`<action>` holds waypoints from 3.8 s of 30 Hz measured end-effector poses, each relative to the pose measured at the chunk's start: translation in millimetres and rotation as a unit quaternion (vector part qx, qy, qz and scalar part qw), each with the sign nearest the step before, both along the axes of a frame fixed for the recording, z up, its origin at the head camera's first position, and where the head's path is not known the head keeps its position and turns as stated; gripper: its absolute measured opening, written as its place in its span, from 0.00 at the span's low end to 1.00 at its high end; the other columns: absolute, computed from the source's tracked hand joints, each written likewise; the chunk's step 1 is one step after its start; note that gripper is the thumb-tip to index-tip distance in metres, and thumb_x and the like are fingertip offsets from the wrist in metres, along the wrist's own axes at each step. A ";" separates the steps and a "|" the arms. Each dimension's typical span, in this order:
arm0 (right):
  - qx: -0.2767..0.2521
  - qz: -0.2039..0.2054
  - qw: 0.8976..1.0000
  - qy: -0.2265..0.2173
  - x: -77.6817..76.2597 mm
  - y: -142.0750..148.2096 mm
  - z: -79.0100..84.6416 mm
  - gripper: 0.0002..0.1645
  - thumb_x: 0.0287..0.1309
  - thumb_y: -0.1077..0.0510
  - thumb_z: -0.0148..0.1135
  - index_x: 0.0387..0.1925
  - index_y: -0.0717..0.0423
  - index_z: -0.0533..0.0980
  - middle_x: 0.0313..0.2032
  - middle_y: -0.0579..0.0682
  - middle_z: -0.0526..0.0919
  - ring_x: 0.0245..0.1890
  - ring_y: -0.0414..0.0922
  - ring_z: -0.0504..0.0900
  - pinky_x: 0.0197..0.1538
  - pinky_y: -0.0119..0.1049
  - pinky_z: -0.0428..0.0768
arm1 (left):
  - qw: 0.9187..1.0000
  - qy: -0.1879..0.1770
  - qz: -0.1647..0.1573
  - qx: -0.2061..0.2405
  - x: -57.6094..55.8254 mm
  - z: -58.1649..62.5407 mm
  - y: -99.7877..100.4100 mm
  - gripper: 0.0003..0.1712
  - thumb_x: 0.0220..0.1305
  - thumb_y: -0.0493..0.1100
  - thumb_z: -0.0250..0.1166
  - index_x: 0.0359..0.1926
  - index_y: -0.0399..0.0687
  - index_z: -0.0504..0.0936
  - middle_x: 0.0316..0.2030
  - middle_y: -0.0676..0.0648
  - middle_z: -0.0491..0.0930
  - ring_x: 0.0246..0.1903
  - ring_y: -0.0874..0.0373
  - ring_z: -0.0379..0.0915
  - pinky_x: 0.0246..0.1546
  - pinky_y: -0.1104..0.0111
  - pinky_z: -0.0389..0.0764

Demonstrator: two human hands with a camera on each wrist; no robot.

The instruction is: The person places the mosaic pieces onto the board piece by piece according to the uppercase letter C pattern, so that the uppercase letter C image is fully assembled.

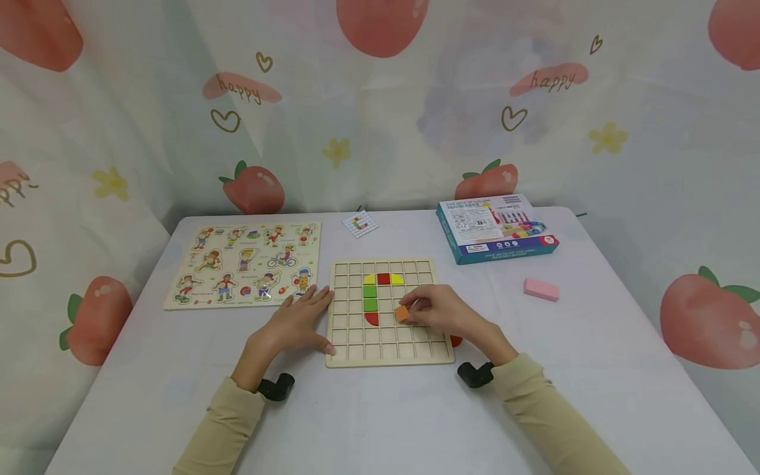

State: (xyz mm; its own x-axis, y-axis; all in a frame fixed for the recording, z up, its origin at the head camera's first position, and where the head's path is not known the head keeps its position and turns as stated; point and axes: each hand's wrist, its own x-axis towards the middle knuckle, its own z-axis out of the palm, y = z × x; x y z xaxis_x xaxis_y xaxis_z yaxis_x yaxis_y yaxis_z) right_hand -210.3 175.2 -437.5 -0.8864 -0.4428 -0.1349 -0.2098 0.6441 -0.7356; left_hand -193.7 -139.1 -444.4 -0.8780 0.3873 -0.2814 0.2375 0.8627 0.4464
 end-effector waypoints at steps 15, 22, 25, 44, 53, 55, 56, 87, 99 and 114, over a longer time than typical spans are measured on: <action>0.030 0.057 0.998 0.023 -7.9 -27.1 -1.0 0.13 0.58 0.60 0.75 0.45 0.59 0.87 0.38 0.47 0.88 0.36 0.40 0.81 0.45 0.31 0.84 | 1.000 -0.001 0.000 0.001 0.3 1.2 -1.5 0.65 0.48 0.55 0.82 0.81 0.44 0.56 0.82 0.45 0.50 0.82 0.42 0.37 0.78 0.37 0.40; 0.058 0.047 0.997 0.032 -6.7 -32.3 -1.0 0.12 0.57 0.61 0.76 0.43 0.57 0.87 0.34 0.45 0.85 0.35 0.41 0.77 0.41 0.31 0.81 | 1.000 -0.001 0.000 -0.002 -0.4 1.4 0.3 0.65 0.48 0.55 0.82 0.81 0.45 0.56 0.82 0.46 0.50 0.82 0.43 0.37 0.79 0.38 0.39; 0.065 0.047 0.996 0.032 -6.7 -32.6 -1.9 0.11 0.57 0.61 0.76 0.43 0.58 0.87 0.33 0.44 0.84 0.34 0.41 0.77 0.40 0.30 0.80 | 1.000 -0.002 -0.001 -0.002 -0.2 1.8 0.7 0.65 0.48 0.55 0.82 0.81 0.45 0.56 0.82 0.46 0.50 0.82 0.43 0.36 0.79 0.38 0.39; 0.057 0.025 0.998 0.034 5.2 18.4 -1.4 0.10 0.63 0.60 0.71 0.46 0.55 0.86 0.36 0.44 0.85 0.36 0.42 0.78 0.43 0.32 0.81 | 1.000 0.001 -0.005 -0.001 -0.3 -1.1 -1.9 0.65 0.48 0.56 0.82 0.81 0.44 0.56 0.82 0.45 0.50 0.82 0.42 0.37 0.78 0.36 0.40; 0.057 0.003 0.998 0.033 14.8 46.8 -1.7 0.07 0.62 0.59 0.71 0.42 0.53 0.85 0.33 0.44 0.83 0.35 0.43 0.76 0.34 0.30 0.79 | 1.000 0.001 -0.005 -0.001 0.1 -1.3 -1.3 0.65 0.48 0.56 0.82 0.81 0.44 0.56 0.82 0.45 0.50 0.82 0.41 0.37 0.78 0.36 0.39; 0.060 0.000 0.998 0.034 16.5 52.8 -2.2 0.07 0.62 0.59 0.71 0.42 0.54 0.85 0.34 0.44 0.83 0.35 0.43 0.76 0.34 0.30 0.78 | 1.000 0.001 -0.004 0.000 0.3 -1.0 -1.3 0.65 0.49 0.56 0.82 0.81 0.44 0.56 0.82 0.45 0.50 0.82 0.41 0.37 0.78 0.36 0.39; 0.062 0.000 0.997 0.036 17.2 56.0 -2.7 0.07 0.62 0.59 0.71 0.42 0.54 0.86 0.34 0.44 0.84 0.35 0.43 0.76 0.35 0.30 0.78 | 1.000 0.001 -0.005 0.000 0.5 -1.1 -1.2 0.65 0.49 0.56 0.82 0.81 0.44 0.56 0.82 0.45 0.50 0.82 0.41 0.37 0.78 0.36 0.39; 0.079 0.016 0.997 -0.001 22.1 80.0 -0.3 0.08 0.59 0.60 0.74 0.38 0.52 0.81 0.32 0.43 0.82 0.35 0.42 0.77 0.40 0.29 0.80 | 1.000 0.000 -0.007 -0.006 -0.8 0.2 -1.1 0.65 0.49 0.57 0.81 0.81 0.44 0.55 0.82 0.44 0.49 0.82 0.41 0.37 0.78 0.35 0.40; 0.031 0.004 0.999 0.028 8.0 64.6 2.4 0.06 0.63 0.60 0.71 0.42 0.51 0.86 0.38 0.43 0.88 0.40 0.42 0.81 0.47 0.26 0.82 | 1.000 -0.003 -0.009 -0.011 -1.2 0.1 -1.2 0.64 0.51 0.57 0.80 0.81 0.44 0.54 0.82 0.44 0.49 0.82 0.41 0.37 0.78 0.36 0.40; 0.020 0.023 0.999 0.030 -10.0 21.8 1.5 0.06 0.66 0.60 0.68 0.43 0.52 0.87 0.39 0.45 0.89 0.40 0.43 0.81 0.50 0.34 0.83 | 1.000 -0.002 -0.008 -0.011 -2.9 -0.5 -1.7 0.64 0.51 0.57 0.80 0.81 0.45 0.54 0.82 0.45 0.49 0.82 0.43 0.36 0.78 0.37 0.39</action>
